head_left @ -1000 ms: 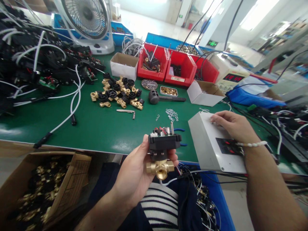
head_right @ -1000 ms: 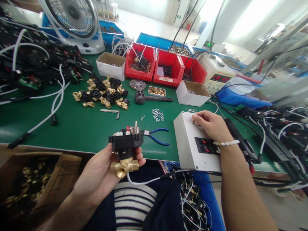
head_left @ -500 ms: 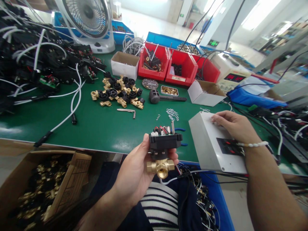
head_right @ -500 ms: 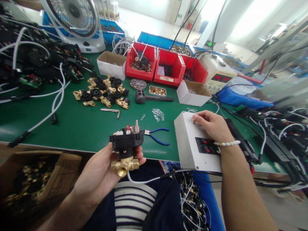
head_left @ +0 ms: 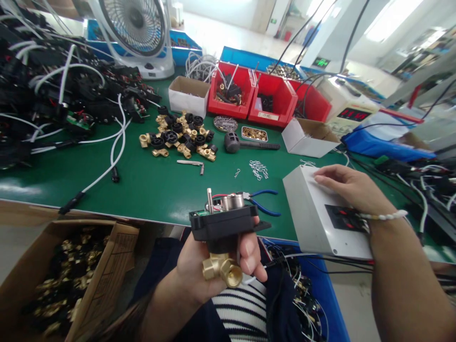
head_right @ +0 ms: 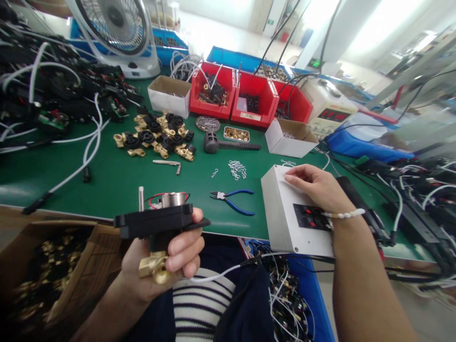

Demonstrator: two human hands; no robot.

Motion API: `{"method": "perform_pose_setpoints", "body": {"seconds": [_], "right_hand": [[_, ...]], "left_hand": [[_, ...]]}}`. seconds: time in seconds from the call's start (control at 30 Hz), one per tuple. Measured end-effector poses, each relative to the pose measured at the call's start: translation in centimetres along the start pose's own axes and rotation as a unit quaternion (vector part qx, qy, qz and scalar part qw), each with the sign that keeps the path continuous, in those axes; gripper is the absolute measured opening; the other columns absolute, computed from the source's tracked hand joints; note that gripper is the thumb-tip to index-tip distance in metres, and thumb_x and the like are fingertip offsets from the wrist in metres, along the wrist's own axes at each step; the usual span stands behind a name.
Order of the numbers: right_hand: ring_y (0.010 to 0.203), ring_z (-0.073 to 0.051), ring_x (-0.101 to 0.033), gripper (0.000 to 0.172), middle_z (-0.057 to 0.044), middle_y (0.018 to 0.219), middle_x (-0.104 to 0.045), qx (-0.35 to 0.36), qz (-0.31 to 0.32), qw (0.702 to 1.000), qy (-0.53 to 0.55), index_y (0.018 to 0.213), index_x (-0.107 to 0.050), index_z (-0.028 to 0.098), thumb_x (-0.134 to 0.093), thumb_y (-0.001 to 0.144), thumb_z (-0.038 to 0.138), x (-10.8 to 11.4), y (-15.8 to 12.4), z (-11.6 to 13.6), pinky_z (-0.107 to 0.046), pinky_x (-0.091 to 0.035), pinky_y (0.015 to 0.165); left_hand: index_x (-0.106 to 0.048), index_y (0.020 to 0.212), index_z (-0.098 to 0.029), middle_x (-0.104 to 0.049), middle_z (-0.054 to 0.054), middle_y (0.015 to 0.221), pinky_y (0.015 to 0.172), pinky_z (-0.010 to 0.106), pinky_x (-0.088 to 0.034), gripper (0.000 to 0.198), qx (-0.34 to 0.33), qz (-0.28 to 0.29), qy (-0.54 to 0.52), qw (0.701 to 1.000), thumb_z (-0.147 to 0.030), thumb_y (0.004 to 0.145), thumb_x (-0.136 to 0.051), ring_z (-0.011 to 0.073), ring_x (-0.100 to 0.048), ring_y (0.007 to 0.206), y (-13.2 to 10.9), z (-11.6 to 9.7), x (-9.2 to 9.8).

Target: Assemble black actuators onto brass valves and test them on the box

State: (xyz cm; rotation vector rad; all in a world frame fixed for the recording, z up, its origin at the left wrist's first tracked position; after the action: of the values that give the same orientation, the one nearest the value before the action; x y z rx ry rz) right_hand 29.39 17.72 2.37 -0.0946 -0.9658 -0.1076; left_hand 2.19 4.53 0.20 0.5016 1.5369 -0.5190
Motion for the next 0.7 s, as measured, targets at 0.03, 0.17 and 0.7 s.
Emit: {"method": "perform_pose_setpoints", "body": {"seconds": [0.03,0.17,0.7], "right_hand": [[0.077,-0.022,-0.056,0.056,-0.008,0.085,-0.067,-0.003,-0.001,1.0,-0.002,0.083,-0.066,0.018,-0.065,0.053,0.065,0.0,0.1,0.0,-0.038,-0.042,0.076],[0.077,-0.024,-0.058,0.058,-0.008,0.081,-0.068,-0.01,-0.011,1.0,-0.004,0.081,-0.066,0.019,-0.062,0.05,0.068,0.1,0.4,0.2,-0.04,-0.043,0.078],[0.069,-0.033,-0.067,0.023,-0.007,0.076,-0.075,0.03,-0.005,0.997,-0.07,0.062,-0.069,0.039,-0.066,0.052,0.06,0.8,3.4,-2.3,-0.05,-0.05,0.073]], "left_hand": [[-0.072,0.095,-0.005,-0.067,0.004,0.064,0.061,0.025,-0.06,0.025,0.003,-0.001,-0.002,1.0,-0.024,0.08,-0.072,0.0115,-0.065,0.055,0.0,0.0,0.0],[-0.072,0.096,-0.004,-0.067,0.004,0.063,0.061,0.024,-0.06,0.023,-0.002,-0.007,-0.005,1.0,-0.021,0.081,-0.068,0.0115,-0.065,0.054,0.1,0.0,0.2],[-0.072,0.096,-0.006,-0.071,0.015,0.089,0.074,0.035,-0.054,0.062,-0.059,-0.137,0.119,0.982,-0.064,0.084,-0.055,0.0215,-0.068,0.074,1.3,0.1,2.4]]}}
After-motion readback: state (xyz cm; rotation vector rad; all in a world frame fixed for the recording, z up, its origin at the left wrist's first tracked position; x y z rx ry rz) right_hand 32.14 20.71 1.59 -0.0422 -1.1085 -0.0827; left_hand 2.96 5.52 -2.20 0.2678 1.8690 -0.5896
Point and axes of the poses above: each hand's wrist, its own y-axis towards the middle knuckle, its own x-axis out of the back of the hand, z = x × y, the point moved 6 cm from there along y, towards the middle knuckle
